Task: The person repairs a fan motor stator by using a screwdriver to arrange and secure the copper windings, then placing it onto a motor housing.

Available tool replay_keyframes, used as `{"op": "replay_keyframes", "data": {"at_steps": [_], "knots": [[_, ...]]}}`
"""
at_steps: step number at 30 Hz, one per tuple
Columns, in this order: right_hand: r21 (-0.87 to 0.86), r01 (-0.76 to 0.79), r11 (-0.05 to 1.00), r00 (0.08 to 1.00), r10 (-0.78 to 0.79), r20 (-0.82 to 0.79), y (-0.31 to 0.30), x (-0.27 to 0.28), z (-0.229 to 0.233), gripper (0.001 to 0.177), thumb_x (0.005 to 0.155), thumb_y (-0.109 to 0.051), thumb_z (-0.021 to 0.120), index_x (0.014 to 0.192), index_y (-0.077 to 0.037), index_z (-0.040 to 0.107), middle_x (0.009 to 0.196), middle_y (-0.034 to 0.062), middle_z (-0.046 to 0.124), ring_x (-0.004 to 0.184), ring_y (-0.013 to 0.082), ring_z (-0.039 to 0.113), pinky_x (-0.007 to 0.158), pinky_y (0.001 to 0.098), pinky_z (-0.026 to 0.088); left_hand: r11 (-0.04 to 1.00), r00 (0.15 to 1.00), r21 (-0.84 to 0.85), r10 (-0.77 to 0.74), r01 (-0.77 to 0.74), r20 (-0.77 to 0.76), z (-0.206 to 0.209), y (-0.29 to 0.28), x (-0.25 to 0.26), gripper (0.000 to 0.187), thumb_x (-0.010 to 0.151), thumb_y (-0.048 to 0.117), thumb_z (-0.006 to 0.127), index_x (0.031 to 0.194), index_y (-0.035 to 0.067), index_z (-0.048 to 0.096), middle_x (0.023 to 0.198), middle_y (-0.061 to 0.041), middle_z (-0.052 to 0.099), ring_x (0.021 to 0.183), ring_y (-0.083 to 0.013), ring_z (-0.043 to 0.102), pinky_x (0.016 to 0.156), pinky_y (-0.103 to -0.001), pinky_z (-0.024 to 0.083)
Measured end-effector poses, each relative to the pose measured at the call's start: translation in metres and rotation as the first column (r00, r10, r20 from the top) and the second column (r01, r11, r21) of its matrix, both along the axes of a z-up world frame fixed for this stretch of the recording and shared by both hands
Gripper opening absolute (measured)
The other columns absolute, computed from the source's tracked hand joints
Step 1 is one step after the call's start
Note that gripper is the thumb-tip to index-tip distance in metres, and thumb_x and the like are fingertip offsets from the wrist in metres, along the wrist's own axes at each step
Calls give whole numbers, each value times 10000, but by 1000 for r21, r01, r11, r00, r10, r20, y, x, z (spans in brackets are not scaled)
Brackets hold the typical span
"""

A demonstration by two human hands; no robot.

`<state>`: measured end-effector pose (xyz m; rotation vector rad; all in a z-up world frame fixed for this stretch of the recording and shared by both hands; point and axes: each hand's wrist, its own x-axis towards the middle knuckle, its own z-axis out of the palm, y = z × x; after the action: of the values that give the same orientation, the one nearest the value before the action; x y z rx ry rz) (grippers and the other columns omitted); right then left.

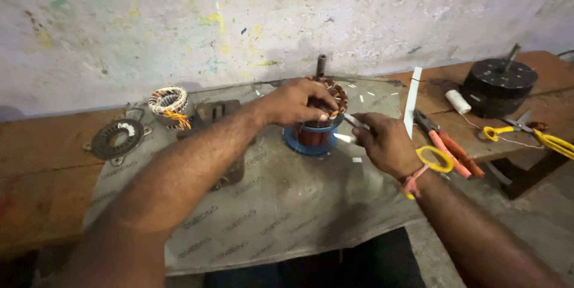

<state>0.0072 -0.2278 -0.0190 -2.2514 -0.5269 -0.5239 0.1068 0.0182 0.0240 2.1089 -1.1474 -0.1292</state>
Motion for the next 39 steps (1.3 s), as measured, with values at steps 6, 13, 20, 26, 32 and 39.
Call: {"op": "replay_keyframes", "data": {"at_steps": [6,13,20,26,32,39], "knots": [[126,111,986,994,-113,10,27,5,0,143,953,-157,704,970,-22,661,764,106,735,653,218,739,594,337,558,992,995,-88,-96,96,5,-8,1,9,316,816,159,773,1130,124,765,1082,-54,726,1065,-196,679,955,-353,543],[-62,97,993,903,-61,426,44,1,13,155,885,-154,811,926,-65,690,807,121,652,680,328,662,595,402,511,987,984,-112,-101,118,150,-15,0,14,303,793,125,771,1096,105,769,1042,-69,748,1015,-216,721,907,-358,576],[-177,12,984,833,88,547,41,-1,32,159,867,-147,837,931,-87,705,824,93,665,658,306,668,569,403,518,991,982,-105,-69,88,177,-12,-4,3,232,819,95,736,1049,102,764,1057,-72,742,1022,-234,716,905,-367,567],[-310,-34,950,776,221,591,12,-40,51,247,827,-140,847,1001,-53,694,874,105,704,687,260,688,573,367,535,994,982,-89,-51,68,185,-9,-6,-5,206,802,86,743,1005,98,777,1036,-78,737,1014,-244,706,898,-378,554],[-63,157,986,749,-77,658,-37,-69,71,220,945,-117,812,1051,-27,642,879,95,714,780,171,719,609,311,568,994,985,-90,-46,61,166,-9,-3,1,186,821,100,759,1006,102,776,1033,-66,737,1019,-228,708,912,-373,558],[-578,9,816,879,270,393,-6,18,54,167,830,-171,796,957,-114,702,870,76,684,728,258,684,592,389,552,997,992,-76,-23,32,125,-9,-5,-2,231,813,75,758,1039,118,785,1039,-59,745,1002,-226,713,908,-370,560]]}}
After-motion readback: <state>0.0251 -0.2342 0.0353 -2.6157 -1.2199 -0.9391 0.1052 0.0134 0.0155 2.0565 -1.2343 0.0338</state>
